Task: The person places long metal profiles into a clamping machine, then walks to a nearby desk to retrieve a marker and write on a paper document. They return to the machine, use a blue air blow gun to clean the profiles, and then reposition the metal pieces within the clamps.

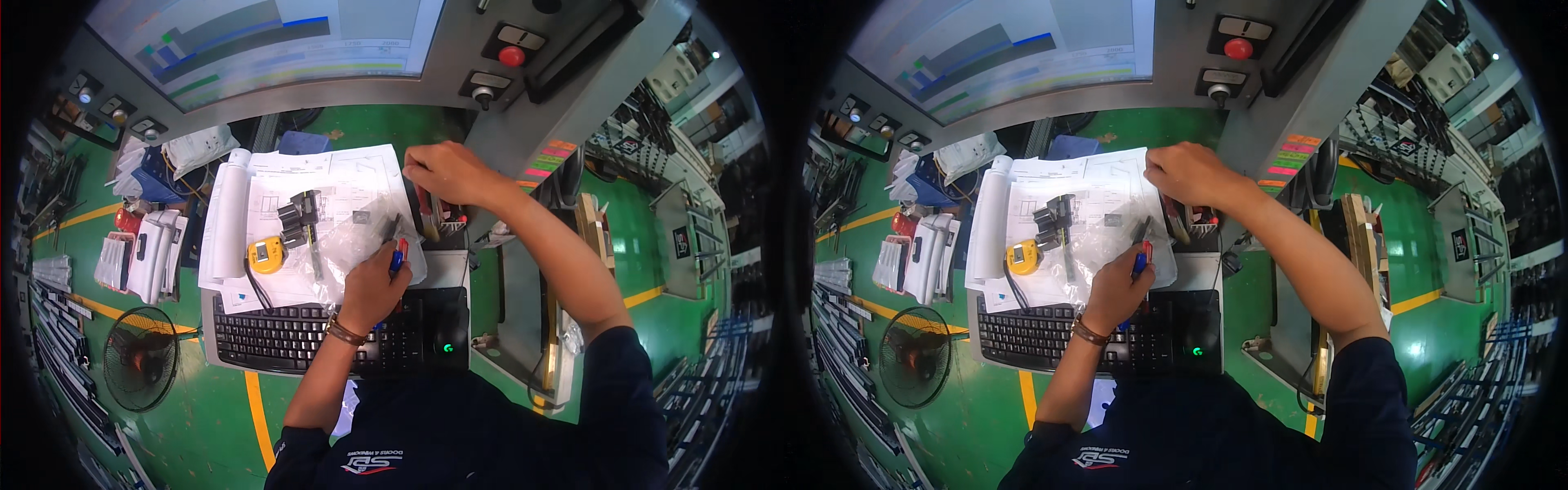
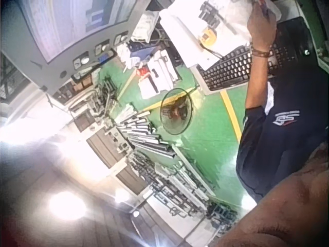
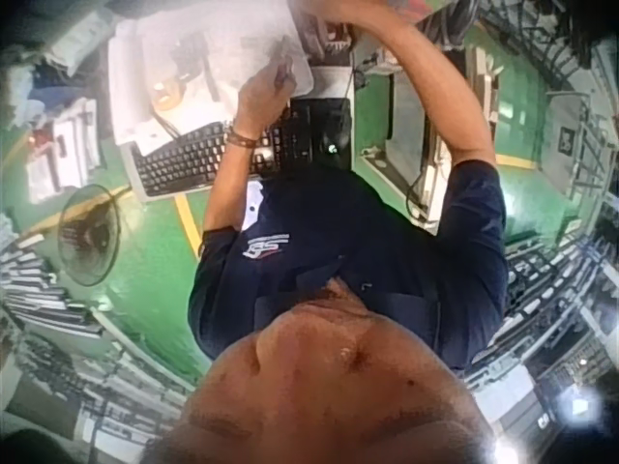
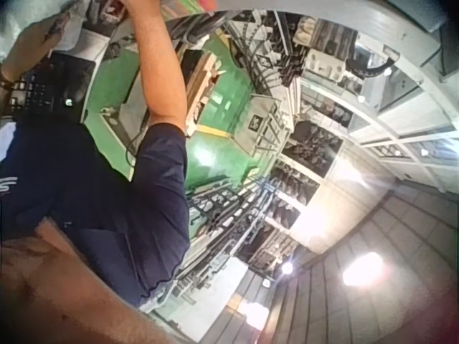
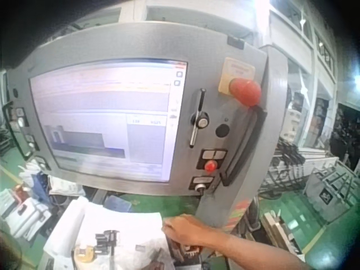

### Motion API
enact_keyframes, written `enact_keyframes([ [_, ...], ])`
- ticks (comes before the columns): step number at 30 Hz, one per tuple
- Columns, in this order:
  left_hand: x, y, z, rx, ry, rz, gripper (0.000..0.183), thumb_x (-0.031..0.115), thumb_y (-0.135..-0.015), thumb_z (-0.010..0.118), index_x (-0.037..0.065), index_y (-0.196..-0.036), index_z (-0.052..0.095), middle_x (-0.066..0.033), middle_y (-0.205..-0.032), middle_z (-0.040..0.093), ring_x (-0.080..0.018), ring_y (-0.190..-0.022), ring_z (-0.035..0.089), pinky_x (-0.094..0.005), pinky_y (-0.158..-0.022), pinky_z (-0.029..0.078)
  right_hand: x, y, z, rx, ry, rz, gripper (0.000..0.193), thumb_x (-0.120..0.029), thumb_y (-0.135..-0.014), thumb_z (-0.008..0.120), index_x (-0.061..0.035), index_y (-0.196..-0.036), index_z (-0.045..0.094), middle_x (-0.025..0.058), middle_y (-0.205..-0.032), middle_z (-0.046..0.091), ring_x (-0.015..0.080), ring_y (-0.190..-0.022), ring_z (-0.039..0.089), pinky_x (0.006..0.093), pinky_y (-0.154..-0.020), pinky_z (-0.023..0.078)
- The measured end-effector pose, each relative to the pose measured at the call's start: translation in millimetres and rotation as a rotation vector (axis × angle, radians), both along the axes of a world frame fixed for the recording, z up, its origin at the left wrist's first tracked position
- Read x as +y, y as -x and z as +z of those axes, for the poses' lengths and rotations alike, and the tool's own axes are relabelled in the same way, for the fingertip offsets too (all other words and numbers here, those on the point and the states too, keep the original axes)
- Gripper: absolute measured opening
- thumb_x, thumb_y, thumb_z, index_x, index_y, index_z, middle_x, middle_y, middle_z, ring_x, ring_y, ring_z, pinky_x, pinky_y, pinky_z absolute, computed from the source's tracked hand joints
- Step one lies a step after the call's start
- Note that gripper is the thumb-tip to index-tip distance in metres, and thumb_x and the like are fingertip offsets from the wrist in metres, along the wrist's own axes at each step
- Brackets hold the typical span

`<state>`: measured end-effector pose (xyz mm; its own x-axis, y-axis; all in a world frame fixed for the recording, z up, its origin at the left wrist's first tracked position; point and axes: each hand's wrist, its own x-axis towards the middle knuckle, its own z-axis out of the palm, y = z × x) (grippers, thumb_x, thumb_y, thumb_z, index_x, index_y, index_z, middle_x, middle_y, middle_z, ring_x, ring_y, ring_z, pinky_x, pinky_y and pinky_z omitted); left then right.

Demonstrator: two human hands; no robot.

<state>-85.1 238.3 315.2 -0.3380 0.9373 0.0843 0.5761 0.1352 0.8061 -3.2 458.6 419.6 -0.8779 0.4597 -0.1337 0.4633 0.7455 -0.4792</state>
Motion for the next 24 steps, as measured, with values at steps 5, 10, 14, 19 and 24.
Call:
enact_keyframes([
  [5, 5, 0, 13, -0.076, 0.088, -0.062, 0.022, 0.024, -0.093, 0.062, 0.003, -0.098, 0.059, -0.0195, -0.08, 0.067, -0.0418, -0.076, 0.067, -0.0505, -0.068, 0.051, 30, 8, -38, 0.378, -0.365, -0.07, 0.021, -0.024, -0.1, 0.056, -0.0058, -0.105, 0.065, 0.0161, -0.087, 0.071, 0.0405, -0.084, 0.068, 0.0493, -0.078, 0.053],
  [10, -2, 7, -2, -0.074, 0.01, -0.025, 0.026, 0.025, -0.093, 0.064, 0.001, -0.101, 0.062, -0.0226, -0.077, 0.064, -0.0427, -0.071, 0.064, -0.0473, -0.064, 0.048, -17, -16, -14, 0.493, -0.218, -0.157, 0.014, -0.015, -0.1, 0.057, -0.0067, -0.107, 0.066, 0.0141, -0.087, 0.072, 0.0384, -0.081, 0.069, 0.0425, -0.072, 0.054],
  [14, 3, 6, 2, -0.084, 0.047, -0.04, 0.023, 0.025, -0.094, 0.063, 0.002, -0.098, 0.06, -0.021, -0.08, 0.065, -0.0434, -0.075, 0.064, -0.0492, -0.066, 0.049, -60, -70, -29, 0.572, 0.006, -0.171, 0.01, -0.01, -0.097, 0.061, -0.0032, -0.103, 0.065, 0.0135, -0.082, 0.07, 0.0341, -0.075, 0.07, 0.0393, -0.067, 0.054],
  [19, 5, 3, 2, -0.11, 0.083, -0.075, 0.023, 0.025, -0.094, 0.064, 0.003, -0.095, 0.059, -0.0214, -0.081, 0.065, -0.0446, -0.077, 0.064, -0.0503, -0.066, 0.049, -69, -131, -44, 0.43, -0.373, -0.23, 0.01, -0.006, -0.093, 0.065, -0.0014, -0.103, 0.065, 0.0134, -0.08, 0.07, 0.032, -0.072, 0.069, 0.0381, -0.065, 0.054],
  [24, 14, -2, 2, -0.084, 0.074, -0.089, 0.025, 0.026, -0.094, 0.064, 0.002, -0.093, 0.059, -0.0212, -0.078, 0.064, -0.0443, -0.076, 0.064, -0.05, -0.065, 0.048, -86, -132, -39, 0.581, -0.356, -0.189, 0.008, -0.009, -0.091, 0.067, -0.0039, -0.096, 0.064, 0.0131, -0.085, 0.067, 0.0345, -0.078, 0.067, 0.0438, -0.068, 0.053],
])
